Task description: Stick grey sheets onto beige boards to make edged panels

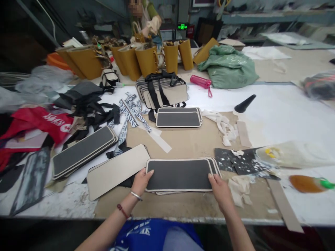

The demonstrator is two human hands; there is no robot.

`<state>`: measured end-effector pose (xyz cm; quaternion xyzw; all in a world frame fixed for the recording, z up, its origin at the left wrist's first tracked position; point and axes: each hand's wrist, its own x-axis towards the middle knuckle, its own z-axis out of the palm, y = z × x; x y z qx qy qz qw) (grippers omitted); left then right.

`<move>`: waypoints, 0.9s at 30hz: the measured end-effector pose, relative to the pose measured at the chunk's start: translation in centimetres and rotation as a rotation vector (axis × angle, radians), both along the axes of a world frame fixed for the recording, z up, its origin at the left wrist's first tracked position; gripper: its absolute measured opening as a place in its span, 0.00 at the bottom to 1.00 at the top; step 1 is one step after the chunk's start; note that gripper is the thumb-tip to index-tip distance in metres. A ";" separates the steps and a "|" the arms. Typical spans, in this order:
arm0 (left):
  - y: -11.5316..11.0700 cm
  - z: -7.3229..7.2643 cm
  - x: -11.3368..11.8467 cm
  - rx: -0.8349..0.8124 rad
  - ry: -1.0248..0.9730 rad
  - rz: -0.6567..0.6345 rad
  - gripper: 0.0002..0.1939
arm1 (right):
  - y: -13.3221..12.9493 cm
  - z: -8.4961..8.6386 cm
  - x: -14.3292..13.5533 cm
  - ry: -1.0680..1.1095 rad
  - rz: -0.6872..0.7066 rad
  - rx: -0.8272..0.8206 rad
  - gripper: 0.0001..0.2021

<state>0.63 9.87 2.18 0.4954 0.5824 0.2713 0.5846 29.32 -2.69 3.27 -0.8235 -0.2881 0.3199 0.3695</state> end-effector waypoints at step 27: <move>1.6 3.0 -4.8 0.057 0.041 0.007 0.15 | -0.2 3.1 -7.6 -0.258 -0.060 -0.009 0.23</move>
